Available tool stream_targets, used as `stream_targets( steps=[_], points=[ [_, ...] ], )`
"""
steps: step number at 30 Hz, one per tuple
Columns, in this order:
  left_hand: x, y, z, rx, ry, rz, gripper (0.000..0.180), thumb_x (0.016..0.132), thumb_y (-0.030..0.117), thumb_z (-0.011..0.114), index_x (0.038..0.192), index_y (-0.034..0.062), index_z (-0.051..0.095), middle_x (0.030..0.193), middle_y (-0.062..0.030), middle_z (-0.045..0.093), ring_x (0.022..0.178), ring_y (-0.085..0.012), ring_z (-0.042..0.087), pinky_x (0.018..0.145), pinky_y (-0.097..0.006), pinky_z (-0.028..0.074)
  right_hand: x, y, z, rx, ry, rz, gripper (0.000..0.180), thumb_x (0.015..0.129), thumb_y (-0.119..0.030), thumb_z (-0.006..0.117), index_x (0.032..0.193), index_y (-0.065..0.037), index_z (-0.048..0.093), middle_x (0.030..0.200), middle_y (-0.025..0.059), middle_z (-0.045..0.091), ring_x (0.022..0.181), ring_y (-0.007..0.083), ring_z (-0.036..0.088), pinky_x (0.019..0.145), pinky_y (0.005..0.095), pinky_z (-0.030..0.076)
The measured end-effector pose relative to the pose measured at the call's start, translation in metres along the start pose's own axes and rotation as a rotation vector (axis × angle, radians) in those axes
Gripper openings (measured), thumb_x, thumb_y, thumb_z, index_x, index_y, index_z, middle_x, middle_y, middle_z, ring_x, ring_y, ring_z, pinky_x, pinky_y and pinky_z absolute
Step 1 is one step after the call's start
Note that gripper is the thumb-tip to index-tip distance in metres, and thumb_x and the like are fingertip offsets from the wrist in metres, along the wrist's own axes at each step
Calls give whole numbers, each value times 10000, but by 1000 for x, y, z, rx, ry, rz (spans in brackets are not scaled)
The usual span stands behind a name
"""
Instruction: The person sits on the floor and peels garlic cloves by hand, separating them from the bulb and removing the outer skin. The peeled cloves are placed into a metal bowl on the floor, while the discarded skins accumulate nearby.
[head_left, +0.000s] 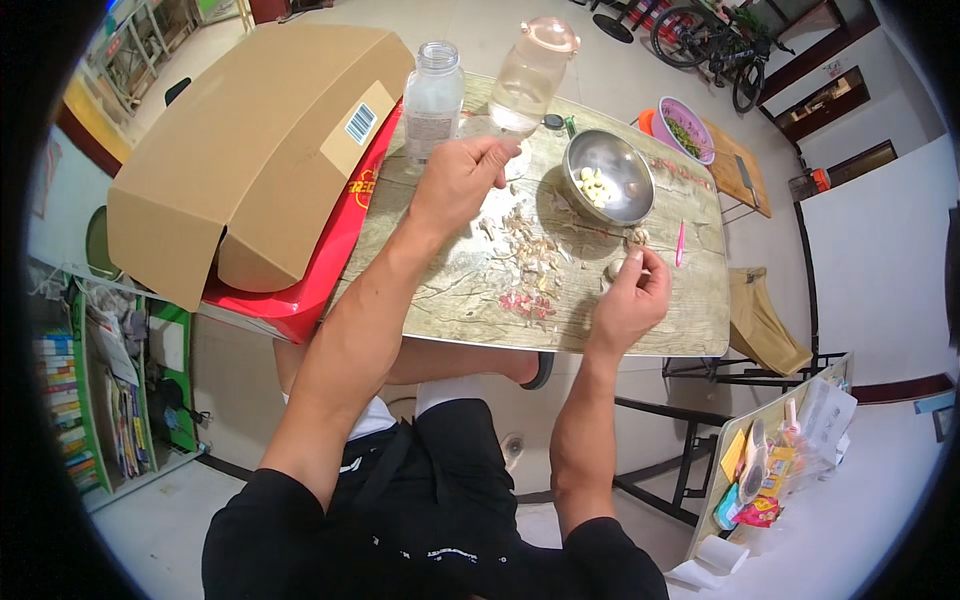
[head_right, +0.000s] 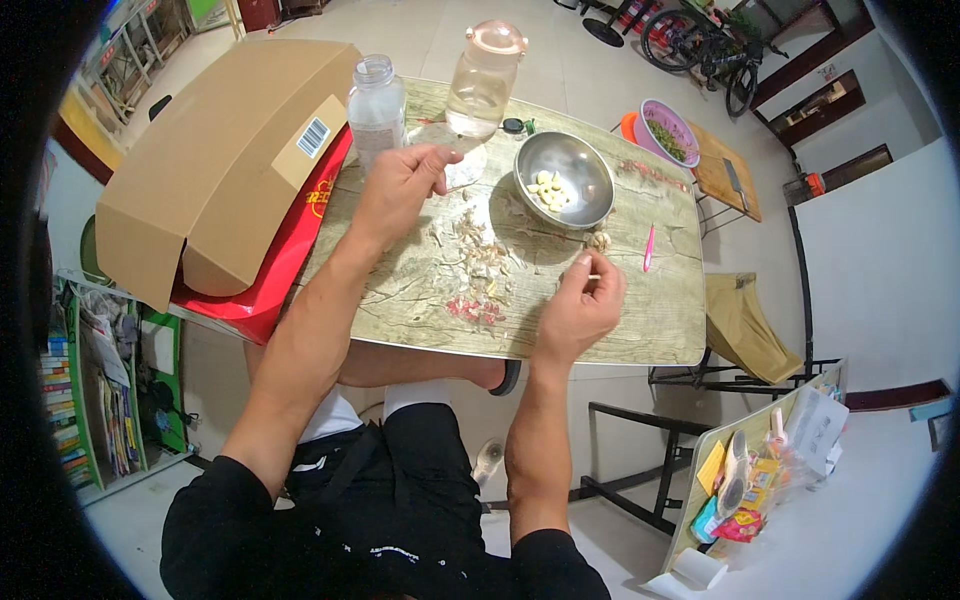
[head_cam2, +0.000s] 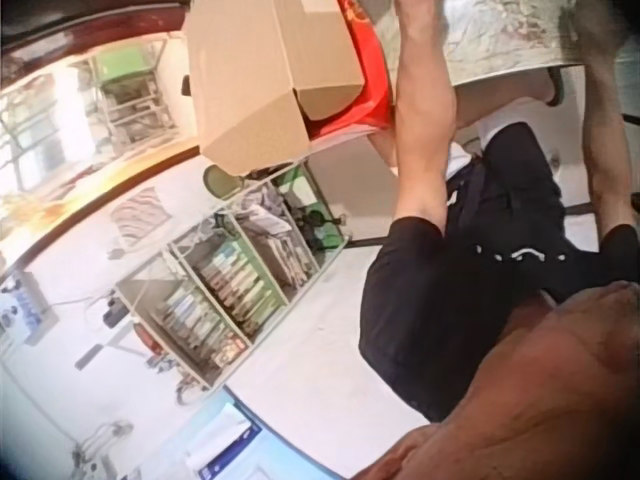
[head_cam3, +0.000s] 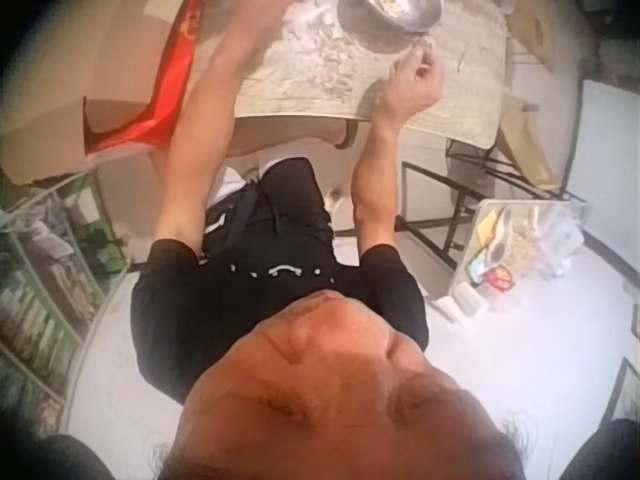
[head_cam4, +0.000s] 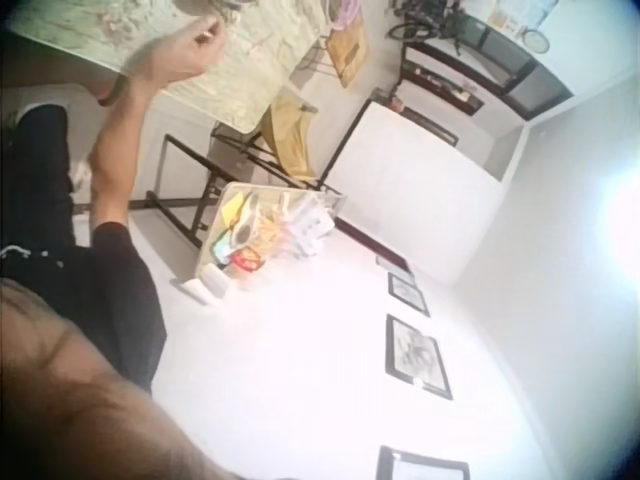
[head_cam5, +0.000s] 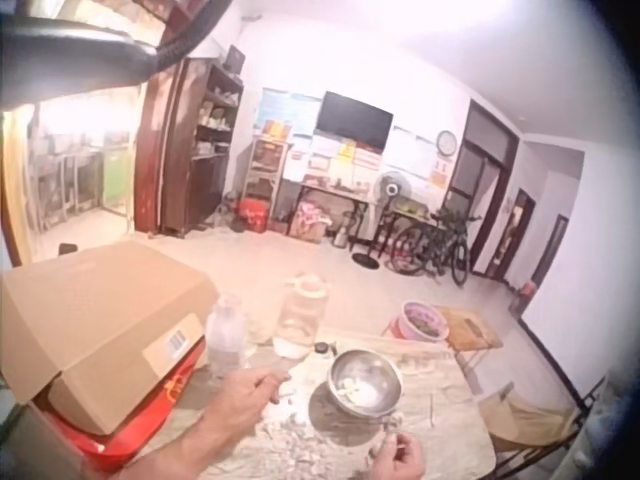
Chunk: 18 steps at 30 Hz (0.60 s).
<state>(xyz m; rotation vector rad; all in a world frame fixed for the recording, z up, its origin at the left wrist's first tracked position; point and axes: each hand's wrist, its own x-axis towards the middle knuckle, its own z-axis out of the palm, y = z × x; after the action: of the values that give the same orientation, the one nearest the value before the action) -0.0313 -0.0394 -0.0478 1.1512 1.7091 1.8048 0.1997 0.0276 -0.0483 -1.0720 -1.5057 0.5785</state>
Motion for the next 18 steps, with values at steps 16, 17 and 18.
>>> stream_targets(
  steps=[16, 17, 18],
  points=[
    [2, 4, -3, -211, -4, 8, 328, 1050, 307, 607, 1059, 12, 749, 750, 28, 640, 662, -41, 528, 602, -203, 434, 5, 4, -12, 303, -472, 274, 348, 936, -85, 734, 1239, 55, 635, 1086, 72, 686, 919, 136, 651, 826, 271, 524],
    [0, 7, -1, -191, -52, 13, 294, 1037, 279, 629, 1085, 13, 745, 779, 25, 655, 681, -42, 540, 619, -204, 447, 5, 0, -8, 343, -525, 322, 358, 944, -37, 720, 1272, 60, 617, 1149, 69, 690, 975, 105, 645, 856, 246, 522],
    [0, 9, 1, -171, -103, 22, 267, 1024, 250, 651, 1112, 15, 741, 807, 22, 670, 701, -43, 552, 637, -205, 459, 4, -4, -2, 480, -572, 292, 382, 939, -10, 713, 1299, 57, 603, 1139, 73, 692, 983, 124, 656, 869, 258, 531]
  ],
)
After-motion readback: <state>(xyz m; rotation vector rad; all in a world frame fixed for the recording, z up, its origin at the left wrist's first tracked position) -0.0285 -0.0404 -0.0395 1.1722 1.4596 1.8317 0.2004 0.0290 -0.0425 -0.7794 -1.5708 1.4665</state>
